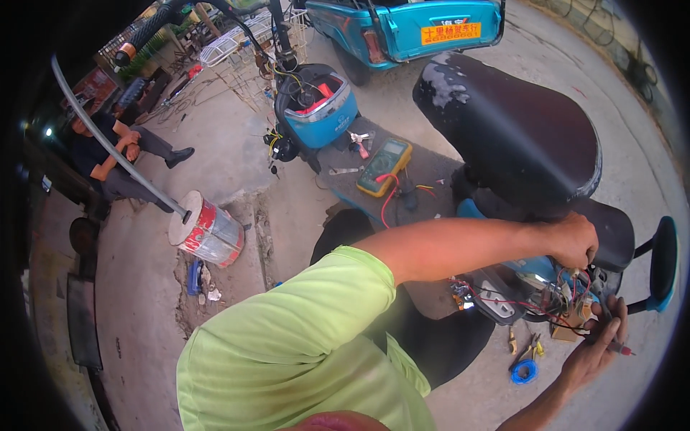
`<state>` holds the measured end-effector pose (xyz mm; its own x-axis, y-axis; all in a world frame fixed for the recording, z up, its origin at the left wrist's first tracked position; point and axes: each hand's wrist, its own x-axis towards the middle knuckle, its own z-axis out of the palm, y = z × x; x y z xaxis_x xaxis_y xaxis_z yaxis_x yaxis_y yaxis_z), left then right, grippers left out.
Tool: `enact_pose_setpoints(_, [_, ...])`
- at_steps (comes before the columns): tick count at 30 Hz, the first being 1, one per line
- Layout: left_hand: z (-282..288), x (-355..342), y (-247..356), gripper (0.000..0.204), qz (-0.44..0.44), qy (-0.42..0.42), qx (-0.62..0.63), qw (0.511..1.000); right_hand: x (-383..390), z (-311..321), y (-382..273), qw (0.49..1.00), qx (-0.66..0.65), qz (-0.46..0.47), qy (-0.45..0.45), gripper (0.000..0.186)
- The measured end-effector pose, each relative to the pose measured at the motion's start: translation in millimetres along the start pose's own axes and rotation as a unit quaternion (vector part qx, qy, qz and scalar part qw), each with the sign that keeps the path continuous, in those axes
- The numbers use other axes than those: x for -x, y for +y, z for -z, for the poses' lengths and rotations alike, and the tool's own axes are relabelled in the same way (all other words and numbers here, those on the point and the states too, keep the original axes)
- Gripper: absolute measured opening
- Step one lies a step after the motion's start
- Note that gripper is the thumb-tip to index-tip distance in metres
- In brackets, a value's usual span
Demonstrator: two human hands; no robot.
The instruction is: The person solders wires and uses a multimeter to test electrical components on a blue scooter, working on wiring in the seat compartment and the front basket area.
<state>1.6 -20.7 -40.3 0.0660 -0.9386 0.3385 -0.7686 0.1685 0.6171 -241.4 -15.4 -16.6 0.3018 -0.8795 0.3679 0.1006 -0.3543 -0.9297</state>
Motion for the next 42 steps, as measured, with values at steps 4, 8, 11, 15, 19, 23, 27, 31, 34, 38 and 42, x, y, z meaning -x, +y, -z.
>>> enact_pose_setpoints(4, [1,23,-13,0.015,-0.074,0.081,0.284,0.952,36,-31,-14,0.998,-0.007,0.057,0.039,0.052])
enact_pose_setpoints(8, [13,90,16,0.022,0.008,0.084,0.465,0.881,65,-54,-20,0.993,-0.041,0.044,0.098,0.053])
enact_pose_setpoints(11, [3,142,27,0.028,0.067,0.073,0.509,0.855,93,-68,-3,0.994,-0.047,0.064,0.082,0.050])
enact_pose_setpoints(15, [-22,184,22,0.035,0.086,0.027,0.598,0.796,126,-80,31,0.973,0.108,0.181,-0.093,0.033])
enact_pose_setpoints(19, [-29,205,28,0.036,0.168,0.055,0.725,0.666,145,-97,22,0.960,0.137,0.177,-0.170,0.039])
enact_pose_setpoints(23, [-19,214,31,0.033,0.183,0.084,0.749,0.632,147,-105,24,0.925,0.267,0.234,-0.132,0.058])
enact_pose_setpoints(27, [-7,227,24,0.030,0.129,0.154,0.725,0.659,155,-100,35,0.958,0.223,0.143,-0.114,0.061])
enact_pose_setpoints(31, [14,237,3,0.016,0.004,0.232,0.646,0.727,174,-79,50,0.914,0.130,-0.180,-0.339,0.053])
enact_pose_setpoints(34, [56,255,1,0.016,-0.044,0.346,0.281,0.894,183,-85,45,0.916,0.152,-0.132,-0.347,0.051])
enact_pose_setpoints(38, [49,282,-10,0.018,0.056,0.215,0.208,0.953,178,-105,26,0.937,0.173,0.058,-0.298,0.049])
enact_pose_setpoints(42, [2,260,-11,0.024,-0.098,0.248,0.268,0.926,174,-119,19,0.967,-0.031,-0.100,-0.232,0.071])
